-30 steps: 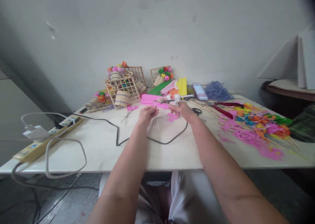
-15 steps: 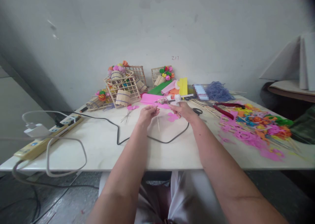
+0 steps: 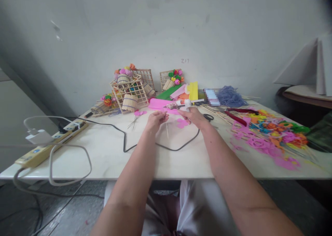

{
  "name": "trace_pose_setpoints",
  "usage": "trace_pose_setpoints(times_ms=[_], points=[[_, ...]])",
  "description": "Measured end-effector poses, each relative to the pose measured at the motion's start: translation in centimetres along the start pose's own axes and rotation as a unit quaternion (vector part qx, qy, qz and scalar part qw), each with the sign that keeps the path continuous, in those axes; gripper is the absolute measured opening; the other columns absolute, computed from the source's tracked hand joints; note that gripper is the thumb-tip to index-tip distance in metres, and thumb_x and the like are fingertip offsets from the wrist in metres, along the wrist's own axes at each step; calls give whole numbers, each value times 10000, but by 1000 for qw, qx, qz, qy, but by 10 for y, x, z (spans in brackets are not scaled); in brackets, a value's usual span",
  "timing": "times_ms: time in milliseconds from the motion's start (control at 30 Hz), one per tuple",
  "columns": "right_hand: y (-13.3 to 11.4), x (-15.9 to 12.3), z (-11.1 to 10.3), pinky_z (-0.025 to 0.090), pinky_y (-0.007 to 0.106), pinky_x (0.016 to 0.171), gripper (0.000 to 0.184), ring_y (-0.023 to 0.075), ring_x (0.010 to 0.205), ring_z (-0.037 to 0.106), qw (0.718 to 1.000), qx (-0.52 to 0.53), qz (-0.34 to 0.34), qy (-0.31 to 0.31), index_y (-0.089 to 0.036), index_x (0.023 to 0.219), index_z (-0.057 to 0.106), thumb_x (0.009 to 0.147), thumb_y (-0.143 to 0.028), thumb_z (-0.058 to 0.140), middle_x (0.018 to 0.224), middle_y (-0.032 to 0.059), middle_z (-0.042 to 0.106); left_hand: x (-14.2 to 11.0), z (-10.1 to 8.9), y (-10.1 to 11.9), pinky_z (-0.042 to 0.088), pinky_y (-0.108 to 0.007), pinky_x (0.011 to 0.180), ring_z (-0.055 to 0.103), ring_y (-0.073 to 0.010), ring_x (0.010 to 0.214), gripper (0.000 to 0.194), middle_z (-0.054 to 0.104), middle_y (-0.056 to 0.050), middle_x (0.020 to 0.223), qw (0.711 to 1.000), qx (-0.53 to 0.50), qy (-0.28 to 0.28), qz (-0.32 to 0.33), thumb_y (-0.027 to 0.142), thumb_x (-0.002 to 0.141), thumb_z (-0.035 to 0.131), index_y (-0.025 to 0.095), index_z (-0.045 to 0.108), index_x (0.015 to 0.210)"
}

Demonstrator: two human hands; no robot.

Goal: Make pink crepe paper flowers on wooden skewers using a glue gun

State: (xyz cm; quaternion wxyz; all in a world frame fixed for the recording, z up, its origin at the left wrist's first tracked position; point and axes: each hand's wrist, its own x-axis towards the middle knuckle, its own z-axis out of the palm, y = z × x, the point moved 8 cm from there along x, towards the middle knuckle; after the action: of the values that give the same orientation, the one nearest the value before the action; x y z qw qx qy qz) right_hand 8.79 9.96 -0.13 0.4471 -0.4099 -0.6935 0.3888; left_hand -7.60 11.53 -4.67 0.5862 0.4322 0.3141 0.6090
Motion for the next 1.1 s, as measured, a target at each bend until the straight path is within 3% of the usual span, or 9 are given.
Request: trace_pose_setpoints(times_ms=[1100], points=[[-5,-2,0,314,195,358,353,66,367,381,999,-34,5,6,-155,549,445,667,-456,586,441,-36,412,1,-1,-2,453,-189,542,574,-80,533,216,626,-53,649,1000,-7,-4,1,197,576,717,76,589,701]])
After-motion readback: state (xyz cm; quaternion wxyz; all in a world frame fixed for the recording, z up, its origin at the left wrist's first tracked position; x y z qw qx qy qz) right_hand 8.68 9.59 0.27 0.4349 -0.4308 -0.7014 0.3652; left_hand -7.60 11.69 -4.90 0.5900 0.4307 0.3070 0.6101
